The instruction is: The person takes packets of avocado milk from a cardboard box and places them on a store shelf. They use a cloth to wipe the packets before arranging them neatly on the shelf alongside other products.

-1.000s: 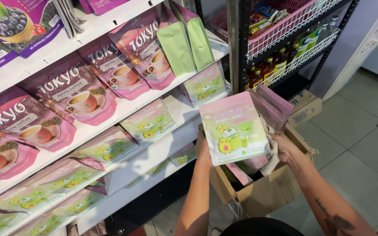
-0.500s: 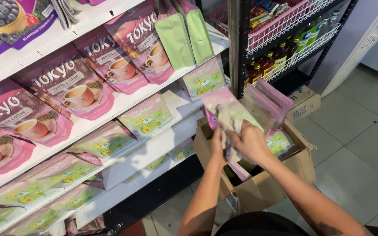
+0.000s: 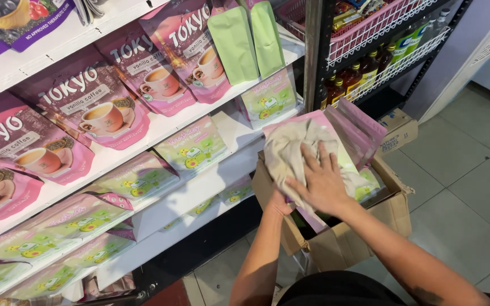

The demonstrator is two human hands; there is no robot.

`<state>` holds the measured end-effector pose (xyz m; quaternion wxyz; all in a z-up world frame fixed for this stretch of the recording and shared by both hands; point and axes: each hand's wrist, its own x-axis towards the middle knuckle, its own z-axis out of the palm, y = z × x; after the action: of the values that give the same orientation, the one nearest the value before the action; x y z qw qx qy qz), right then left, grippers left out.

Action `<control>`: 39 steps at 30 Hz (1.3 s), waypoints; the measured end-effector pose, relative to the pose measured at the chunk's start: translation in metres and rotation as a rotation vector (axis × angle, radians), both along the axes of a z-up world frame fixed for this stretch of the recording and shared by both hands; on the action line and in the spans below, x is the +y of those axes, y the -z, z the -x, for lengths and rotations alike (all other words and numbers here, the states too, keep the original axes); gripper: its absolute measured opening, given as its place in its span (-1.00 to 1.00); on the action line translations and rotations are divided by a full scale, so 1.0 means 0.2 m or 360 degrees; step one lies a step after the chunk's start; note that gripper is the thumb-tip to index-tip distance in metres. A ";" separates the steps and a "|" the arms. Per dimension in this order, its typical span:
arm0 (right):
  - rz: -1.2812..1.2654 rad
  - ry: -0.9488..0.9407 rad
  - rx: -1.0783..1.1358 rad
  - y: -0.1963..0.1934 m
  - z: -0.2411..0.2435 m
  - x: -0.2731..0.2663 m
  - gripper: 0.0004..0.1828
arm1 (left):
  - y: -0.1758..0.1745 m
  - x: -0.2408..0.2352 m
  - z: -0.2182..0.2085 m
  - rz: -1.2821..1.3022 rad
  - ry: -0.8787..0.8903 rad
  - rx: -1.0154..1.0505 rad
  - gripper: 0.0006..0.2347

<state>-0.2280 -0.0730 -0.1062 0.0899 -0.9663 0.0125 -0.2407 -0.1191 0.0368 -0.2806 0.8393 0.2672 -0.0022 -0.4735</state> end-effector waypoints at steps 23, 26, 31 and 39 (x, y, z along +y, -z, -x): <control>-0.1170 -0.0026 0.0163 0.12 0.02 -0.23 -0.37 | -0.35 -0.18 0.01 -0.0501 -0.0096 -0.0067 -0.41; -0.1393 0.0064 0.0226 0.13 0.02 -0.30 -0.39 | -0.53 -0.22 0.01 -0.0627 -0.0142 -0.0110 -0.39; -0.1078 -0.0250 -0.0159 0.11 0.14 -0.25 -0.24 | -0.78 -0.21 -0.11 -0.1112 -0.0198 -0.0061 -0.33; -0.1330 -0.0008 -0.0842 0.08 -0.02 -0.30 -0.49 | -1.28 -0.29 -0.04 -0.0738 0.0039 -0.1249 -0.18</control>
<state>-0.2230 -0.1337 -0.1218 0.4703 -0.7535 0.0825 -0.4519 -0.1105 -0.0220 -0.0242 0.6873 0.6072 -0.2173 -0.3344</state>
